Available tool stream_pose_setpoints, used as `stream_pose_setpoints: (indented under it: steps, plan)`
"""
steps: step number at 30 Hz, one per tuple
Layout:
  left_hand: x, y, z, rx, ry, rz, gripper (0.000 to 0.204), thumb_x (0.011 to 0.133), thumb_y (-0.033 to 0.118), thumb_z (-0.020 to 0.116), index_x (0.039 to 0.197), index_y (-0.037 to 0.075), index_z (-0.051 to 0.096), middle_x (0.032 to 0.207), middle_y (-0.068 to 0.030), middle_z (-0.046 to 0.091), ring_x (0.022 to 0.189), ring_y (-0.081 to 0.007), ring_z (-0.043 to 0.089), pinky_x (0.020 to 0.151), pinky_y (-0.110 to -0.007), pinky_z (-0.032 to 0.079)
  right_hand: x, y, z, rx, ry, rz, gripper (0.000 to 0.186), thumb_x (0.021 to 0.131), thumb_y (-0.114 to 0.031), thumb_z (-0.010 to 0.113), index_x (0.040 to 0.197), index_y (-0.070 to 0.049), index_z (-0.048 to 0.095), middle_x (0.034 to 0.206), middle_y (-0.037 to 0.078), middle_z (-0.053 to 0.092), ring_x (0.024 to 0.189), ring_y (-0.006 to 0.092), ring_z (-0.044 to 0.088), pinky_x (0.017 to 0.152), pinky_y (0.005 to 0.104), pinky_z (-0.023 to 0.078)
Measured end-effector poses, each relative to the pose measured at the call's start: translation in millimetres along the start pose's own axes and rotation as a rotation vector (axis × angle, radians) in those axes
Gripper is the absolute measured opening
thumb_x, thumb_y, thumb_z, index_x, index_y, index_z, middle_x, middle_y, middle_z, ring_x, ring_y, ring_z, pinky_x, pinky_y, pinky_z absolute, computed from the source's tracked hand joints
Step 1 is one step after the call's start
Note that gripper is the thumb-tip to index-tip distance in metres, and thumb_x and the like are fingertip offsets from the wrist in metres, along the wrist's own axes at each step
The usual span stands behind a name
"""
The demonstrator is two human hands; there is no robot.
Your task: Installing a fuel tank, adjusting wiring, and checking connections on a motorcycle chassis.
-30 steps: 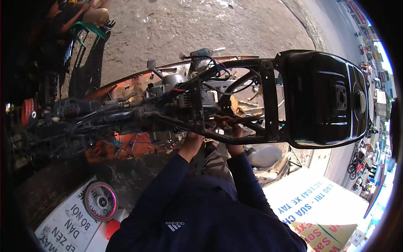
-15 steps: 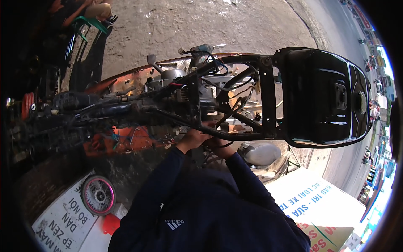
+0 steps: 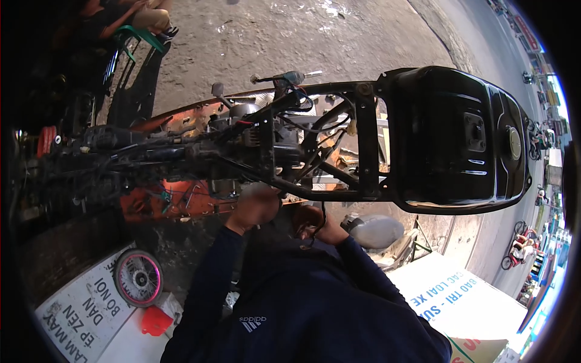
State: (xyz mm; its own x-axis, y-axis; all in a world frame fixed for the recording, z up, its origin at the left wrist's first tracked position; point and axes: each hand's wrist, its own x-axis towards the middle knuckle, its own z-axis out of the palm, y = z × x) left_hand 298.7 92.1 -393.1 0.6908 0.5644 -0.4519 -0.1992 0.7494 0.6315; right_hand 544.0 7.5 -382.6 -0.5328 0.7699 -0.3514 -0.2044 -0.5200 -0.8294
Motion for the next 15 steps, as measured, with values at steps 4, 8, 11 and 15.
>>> stream_pose_setpoints:
  steps: [4, 8, 11, 15]
  plan:
    - [1.9, -27.4, 5.1, -0.554, -0.217, -0.014, 0.027, 0.098, 0.019, 0.053, 0.122, 0.007, 0.056, 0.072, -0.0012, 0.049, 0.052, -0.0054, 0.036, 0.047, -0.023, 0.03, 6.3, 4.7, -14.3, -0.066, 0.28, -0.062, 0.066, 0.078, -0.001, 0.074, 0.136, 0.0, 0.043, 0.124, 0.009, 0.056, 0.111, 0.0179, 0.057, 0.093, 0.0324, 0.048]
    - [14.4, -57.3, -10.5, -0.443, 0.027, 0.015, 0.031, 0.098, 0.016, 0.05, 0.128, 0.008, 0.054, 0.076, -0.0024, 0.054, 0.051, -0.0073, 0.04, 0.046, -0.025, 0.033, 29.2, -17.8, -25.1, 0.285, 0.274, -0.281, 0.065, 0.091, -0.021, 0.063, 0.146, -0.004, 0.033, 0.143, 0.013, 0.043, 0.127, 0.0223, 0.047, 0.103, 0.0365, 0.042]
    - [28.1, -30.5, -30.0, -0.177, -0.141, 0.016, 0.026, 0.096, 0.021, 0.055, 0.112, 0.002, 0.061, 0.085, -0.0058, 0.063, 0.071, -0.0155, 0.061, 0.062, -0.03, 0.049, 28.5, -22.6, -20.9, 0.437, 0.258, -0.3, 0.076, 0.09, -0.039, 0.063, 0.15, -0.008, 0.027, 0.152, 0.01, 0.033, 0.136, 0.0233, 0.037, 0.109, 0.0436, 0.034]
    - [38.9, -27.1, -29.4, 0.189, 0.053, 0.09, 0.021, 0.095, 0.018, 0.057, 0.107, 0.003, 0.064, 0.087, -0.0055, 0.064, 0.081, -0.0136, 0.062, 0.077, -0.029, 0.049, 32.0, -32.1, -18.0, 0.497, 0.255, -0.265, 0.078, 0.089, -0.04, 0.064, 0.151, -0.012, 0.025, 0.154, 0.01, 0.029, 0.134, 0.0223, 0.04, 0.107, 0.043, 0.036]
